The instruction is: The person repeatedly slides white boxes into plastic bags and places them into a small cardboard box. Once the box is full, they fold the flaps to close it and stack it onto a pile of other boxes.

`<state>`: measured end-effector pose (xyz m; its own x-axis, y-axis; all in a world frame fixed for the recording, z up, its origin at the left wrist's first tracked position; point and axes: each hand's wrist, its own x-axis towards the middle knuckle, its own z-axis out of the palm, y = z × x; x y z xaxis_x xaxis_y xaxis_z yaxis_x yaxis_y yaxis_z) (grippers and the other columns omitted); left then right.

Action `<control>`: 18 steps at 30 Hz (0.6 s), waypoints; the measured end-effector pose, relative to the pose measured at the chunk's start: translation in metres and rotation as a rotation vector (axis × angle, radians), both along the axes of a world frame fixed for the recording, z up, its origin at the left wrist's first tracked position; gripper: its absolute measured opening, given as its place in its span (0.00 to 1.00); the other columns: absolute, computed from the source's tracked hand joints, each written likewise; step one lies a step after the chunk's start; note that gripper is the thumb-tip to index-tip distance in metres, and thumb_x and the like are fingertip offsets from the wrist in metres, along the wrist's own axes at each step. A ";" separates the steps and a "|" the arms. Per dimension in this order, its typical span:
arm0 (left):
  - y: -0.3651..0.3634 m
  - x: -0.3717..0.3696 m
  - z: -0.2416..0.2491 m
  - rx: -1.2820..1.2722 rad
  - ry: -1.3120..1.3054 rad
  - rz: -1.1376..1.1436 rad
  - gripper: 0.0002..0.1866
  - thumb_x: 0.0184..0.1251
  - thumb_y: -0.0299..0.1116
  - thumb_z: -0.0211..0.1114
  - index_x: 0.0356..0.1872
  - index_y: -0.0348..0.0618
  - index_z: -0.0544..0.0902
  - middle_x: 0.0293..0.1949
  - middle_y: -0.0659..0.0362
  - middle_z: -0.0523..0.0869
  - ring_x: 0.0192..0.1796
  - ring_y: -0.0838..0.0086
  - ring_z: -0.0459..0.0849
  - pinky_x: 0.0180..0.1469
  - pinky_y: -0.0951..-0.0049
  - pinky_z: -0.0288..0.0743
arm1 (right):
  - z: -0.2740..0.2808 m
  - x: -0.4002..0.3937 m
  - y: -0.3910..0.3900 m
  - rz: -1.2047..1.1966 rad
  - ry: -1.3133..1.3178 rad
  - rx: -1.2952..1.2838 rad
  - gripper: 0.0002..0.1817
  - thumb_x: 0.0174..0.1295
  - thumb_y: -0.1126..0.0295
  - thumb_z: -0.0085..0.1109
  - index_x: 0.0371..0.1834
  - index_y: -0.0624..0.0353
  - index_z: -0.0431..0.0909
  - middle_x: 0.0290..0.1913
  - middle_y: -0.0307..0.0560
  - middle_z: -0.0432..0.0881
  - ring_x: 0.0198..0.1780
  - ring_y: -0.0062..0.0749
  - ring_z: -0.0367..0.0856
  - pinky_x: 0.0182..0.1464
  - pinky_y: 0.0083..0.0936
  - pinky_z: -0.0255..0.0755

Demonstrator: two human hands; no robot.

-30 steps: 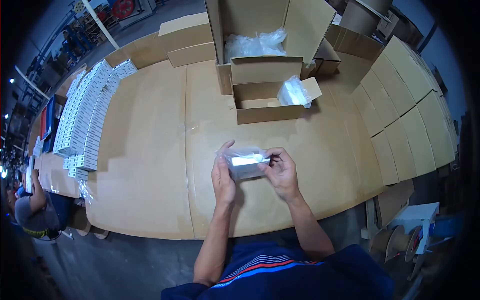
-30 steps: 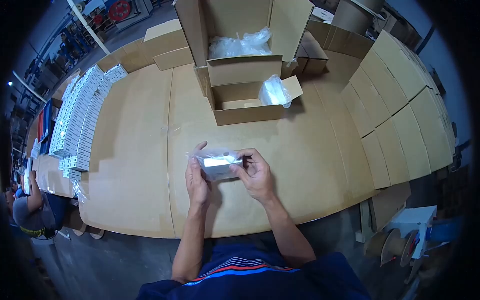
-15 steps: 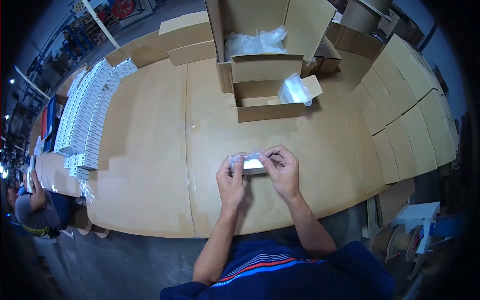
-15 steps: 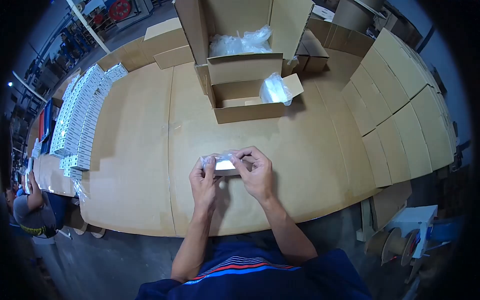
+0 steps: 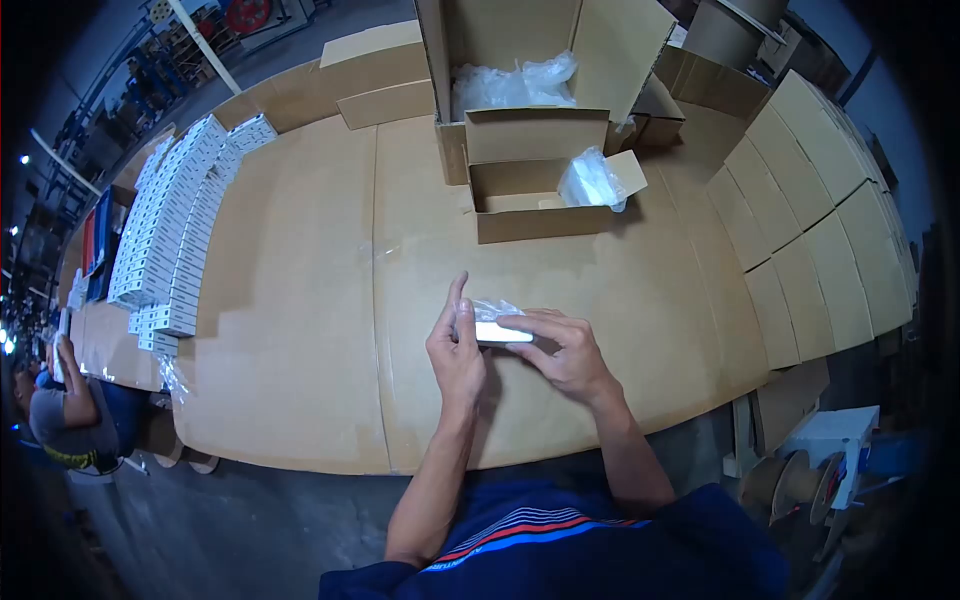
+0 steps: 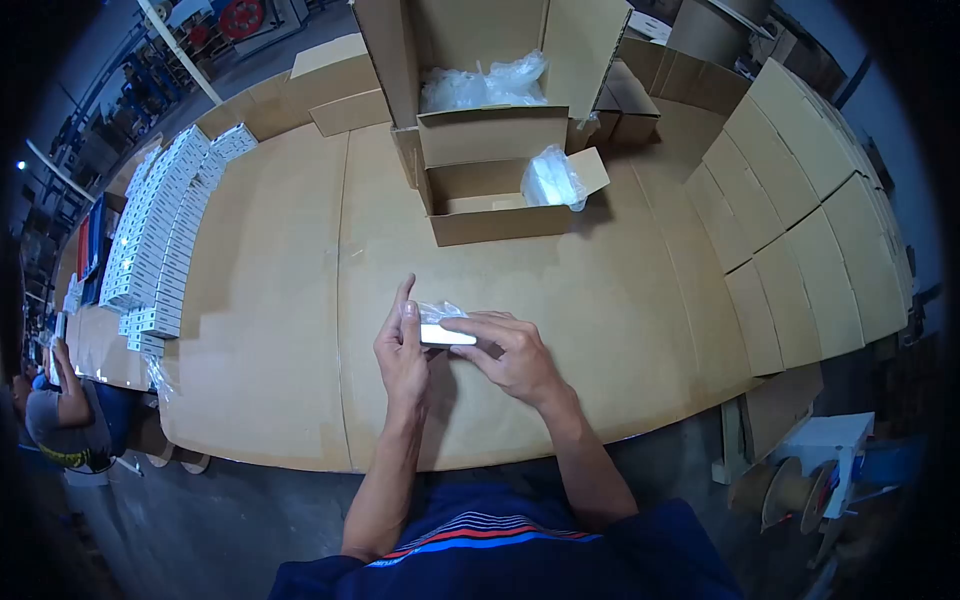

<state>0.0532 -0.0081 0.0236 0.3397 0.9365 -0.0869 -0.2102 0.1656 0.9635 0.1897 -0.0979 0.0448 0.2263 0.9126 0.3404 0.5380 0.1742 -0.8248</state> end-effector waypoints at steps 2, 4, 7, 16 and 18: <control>0.001 -0.002 0.005 -0.004 -0.022 0.006 0.25 0.88 0.35 0.51 0.80 0.44 0.69 0.36 0.63 0.82 0.38 0.83 0.79 0.42 0.78 0.76 | 0.005 0.000 0.000 0.004 0.044 -0.043 0.21 0.57 0.76 0.76 0.56 0.58 0.88 0.53 0.53 0.91 0.56 0.46 0.88 0.64 0.38 0.77; 0.004 -0.007 0.006 -0.035 -0.052 -0.057 0.29 0.88 0.33 0.49 0.85 0.50 0.59 0.40 0.60 0.82 0.41 0.81 0.81 0.45 0.75 0.79 | 0.008 0.000 -0.001 0.003 0.066 -0.060 0.20 0.57 0.75 0.75 0.55 0.58 0.88 0.54 0.53 0.90 0.58 0.46 0.88 0.64 0.38 0.77; 0.006 -0.016 0.005 0.069 -0.023 -0.149 0.30 0.89 0.41 0.47 0.85 0.52 0.56 0.45 0.57 0.81 0.45 0.76 0.85 0.46 0.71 0.88 | 0.005 0.002 -0.001 -0.029 0.061 -0.072 0.19 0.58 0.75 0.75 0.54 0.59 0.88 0.57 0.54 0.89 0.61 0.47 0.86 0.65 0.38 0.77; 0.023 -0.035 0.011 0.402 0.214 -0.491 0.13 0.71 0.22 0.71 0.54 0.33 0.84 0.56 0.54 0.82 0.57 0.71 0.83 0.57 0.72 0.83 | 0.022 0.023 -0.007 -0.009 -0.102 0.000 0.16 0.58 0.76 0.73 0.51 0.61 0.87 0.55 0.48 0.89 0.65 0.48 0.81 0.63 0.41 0.78; 0.025 -0.029 0.011 0.376 0.201 -0.489 0.13 0.71 0.22 0.71 0.54 0.33 0.84 0.58 0.54 0.81 0.58 0.71 0.83 0.57 0.71 0.83 | 0.028 0.028 -0.008 -0.011 -0.202 0.000 0.15 0.59 0.78 0.72 0.50 0.62 0.87 0.50 0.48 0.89 0.54 0.47 0.84 0.55 0.39 0.81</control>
<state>0.0239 0.0169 0.0344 0.7459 0.6569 0.1102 -0.0053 -0.1596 0.9872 0.2175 -0.1063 0.0731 0.1634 0.9103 0.3802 0.6946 0.1675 -0.6996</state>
